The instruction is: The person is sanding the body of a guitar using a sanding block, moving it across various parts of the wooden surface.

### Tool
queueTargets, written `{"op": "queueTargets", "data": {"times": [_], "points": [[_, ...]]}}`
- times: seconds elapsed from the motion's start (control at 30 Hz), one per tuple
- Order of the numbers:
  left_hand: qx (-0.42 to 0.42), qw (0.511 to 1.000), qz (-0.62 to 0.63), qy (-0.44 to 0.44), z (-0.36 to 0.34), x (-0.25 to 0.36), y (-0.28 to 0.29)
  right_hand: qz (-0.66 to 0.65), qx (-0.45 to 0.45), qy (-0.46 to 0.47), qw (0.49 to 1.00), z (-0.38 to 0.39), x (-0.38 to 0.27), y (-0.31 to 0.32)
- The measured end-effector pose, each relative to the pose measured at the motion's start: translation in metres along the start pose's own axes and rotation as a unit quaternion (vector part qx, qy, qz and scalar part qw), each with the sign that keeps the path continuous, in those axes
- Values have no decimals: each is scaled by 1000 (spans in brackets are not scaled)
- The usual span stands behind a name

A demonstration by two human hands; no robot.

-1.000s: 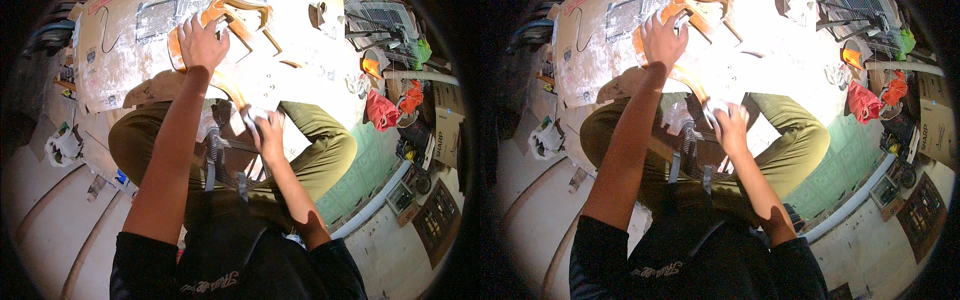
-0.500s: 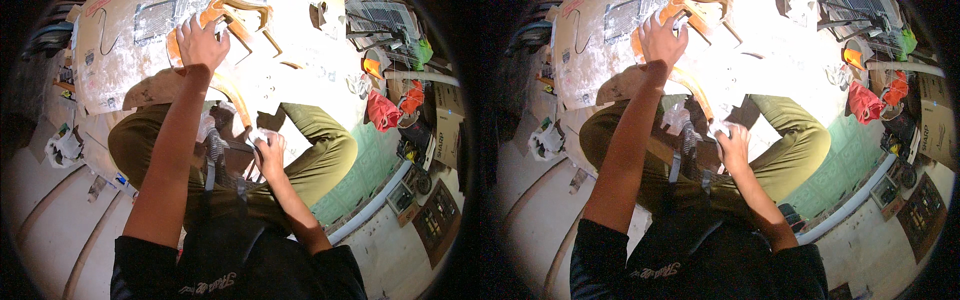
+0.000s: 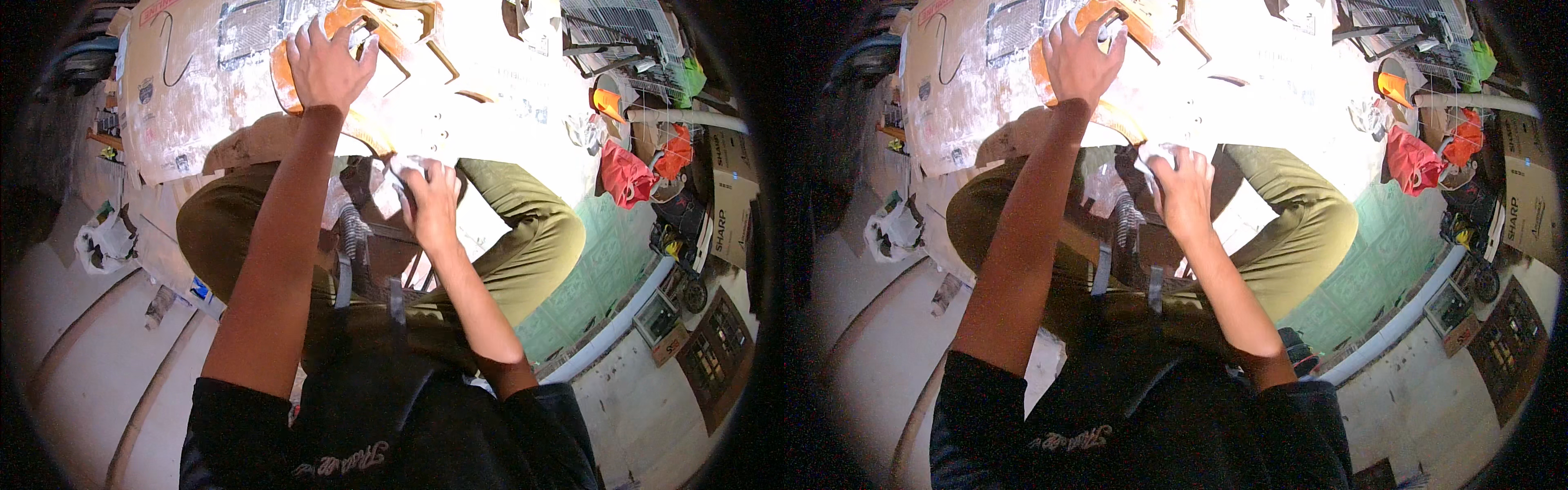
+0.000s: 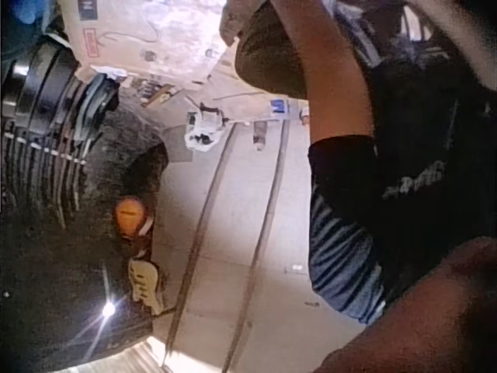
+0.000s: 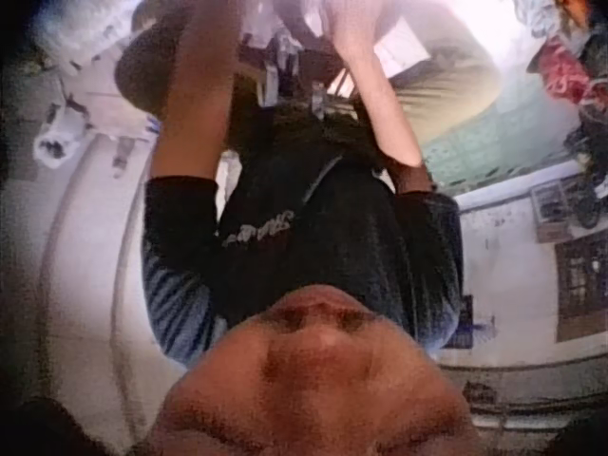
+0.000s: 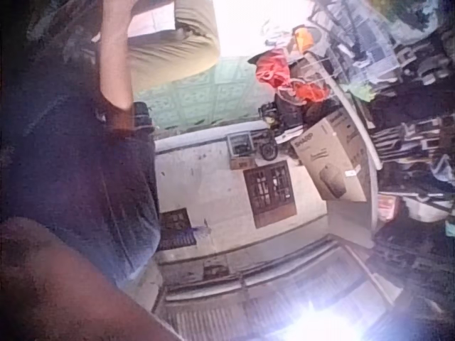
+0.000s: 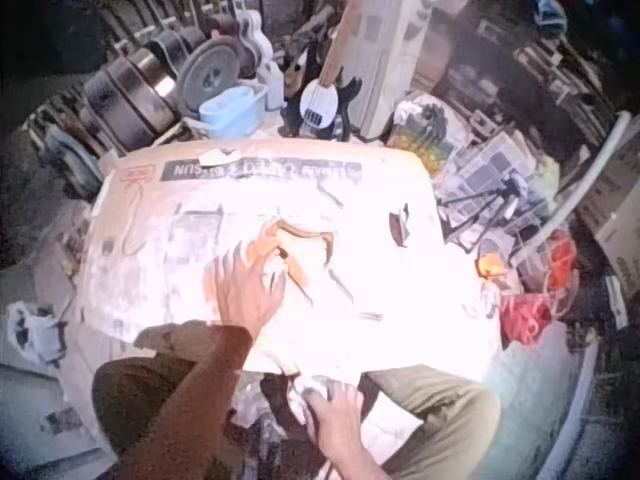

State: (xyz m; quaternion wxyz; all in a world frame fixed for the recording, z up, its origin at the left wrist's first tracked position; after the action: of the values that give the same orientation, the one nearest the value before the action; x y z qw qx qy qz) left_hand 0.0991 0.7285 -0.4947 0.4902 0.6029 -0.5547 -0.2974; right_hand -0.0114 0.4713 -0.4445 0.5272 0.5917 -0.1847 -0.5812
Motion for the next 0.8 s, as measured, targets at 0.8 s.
{"op": "queueTargets", "data": {"times": [0.8], "points": [[-91, 985, 13, -148, 65, 56, 13, -412, -22, -157, 897, 61, 100, 11]]}}
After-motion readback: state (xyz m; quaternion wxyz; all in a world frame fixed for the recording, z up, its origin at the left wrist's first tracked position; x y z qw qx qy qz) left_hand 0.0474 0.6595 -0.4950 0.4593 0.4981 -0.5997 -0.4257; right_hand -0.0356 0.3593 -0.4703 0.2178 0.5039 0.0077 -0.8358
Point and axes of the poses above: each hand's wrist, its own z-axis away from the middle knuckle, its own y-axis out of the back of the hand, x = y × z, the point moved 4 cm from there along -z, towards the middle knuckle, and after that the axes turned 14 degrees about -y, right-handed, at the moved point
